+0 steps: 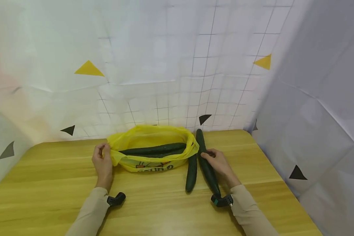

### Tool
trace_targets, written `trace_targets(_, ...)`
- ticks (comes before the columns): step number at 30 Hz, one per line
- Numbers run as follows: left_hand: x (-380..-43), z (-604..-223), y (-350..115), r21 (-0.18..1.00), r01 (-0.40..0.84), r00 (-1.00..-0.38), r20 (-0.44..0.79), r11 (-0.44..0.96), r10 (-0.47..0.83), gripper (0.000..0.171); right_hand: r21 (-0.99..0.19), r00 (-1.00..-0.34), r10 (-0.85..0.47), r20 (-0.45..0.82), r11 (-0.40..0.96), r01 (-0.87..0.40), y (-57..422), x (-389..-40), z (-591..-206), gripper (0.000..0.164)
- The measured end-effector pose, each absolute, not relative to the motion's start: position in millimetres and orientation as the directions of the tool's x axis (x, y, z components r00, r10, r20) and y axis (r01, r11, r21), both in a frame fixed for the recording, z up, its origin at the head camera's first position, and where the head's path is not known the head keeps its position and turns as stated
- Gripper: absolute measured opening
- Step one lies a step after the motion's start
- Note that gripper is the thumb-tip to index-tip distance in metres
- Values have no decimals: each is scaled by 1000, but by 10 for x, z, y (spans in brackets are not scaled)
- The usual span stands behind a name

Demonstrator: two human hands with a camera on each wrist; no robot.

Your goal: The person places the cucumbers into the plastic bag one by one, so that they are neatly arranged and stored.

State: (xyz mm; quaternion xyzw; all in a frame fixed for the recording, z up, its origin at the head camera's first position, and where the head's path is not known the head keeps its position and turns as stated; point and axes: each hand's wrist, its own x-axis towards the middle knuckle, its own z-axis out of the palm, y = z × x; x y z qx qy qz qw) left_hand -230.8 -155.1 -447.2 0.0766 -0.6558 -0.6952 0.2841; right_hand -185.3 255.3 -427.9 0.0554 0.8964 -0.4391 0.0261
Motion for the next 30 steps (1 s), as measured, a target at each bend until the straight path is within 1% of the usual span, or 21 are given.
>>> trace_targets(3,-2301,-4470,-1561,963,269,-840,246,21,-484,23,-809,-993,79,-91,575,120,2561,-1869,-4265,58)
trace_targets(7,-2300,-4473,-1553,967,255,-853,226,3,-470,28,-816,-994,76,-77,568,107,2594,-1869,-4229,60)
trace_targets(12,-2276,-4438,-1544,968,249,-863,213,-20,-459,24,-832,-995,75,-65,547,96,2650,-1858,-4157,67)
trace_targets(14,-2234,-4374,-1532,968,249,-865,215,-17,-454,21,-841,-995,83,-48,535,85,2661,-1851,-4121,67)
trace_targets(18,-2176,-4289,-1515,969,246,-869,217,-7,-446,20,-861,-996,92,-3,505,49,2667,-1839,-4050,63)
trace_targets(24,-2299,-4471,-1564,962,274,-854,237,-12,-463,23,-886,-996,79,29,463,11,2683,-1849,-4013,62)
trace_targets(30,-2319,-4514,-1564,953,301,-832,272,18,-485,25,-898,-993,70,95,436,-55,2685,-1826,-3944,60)
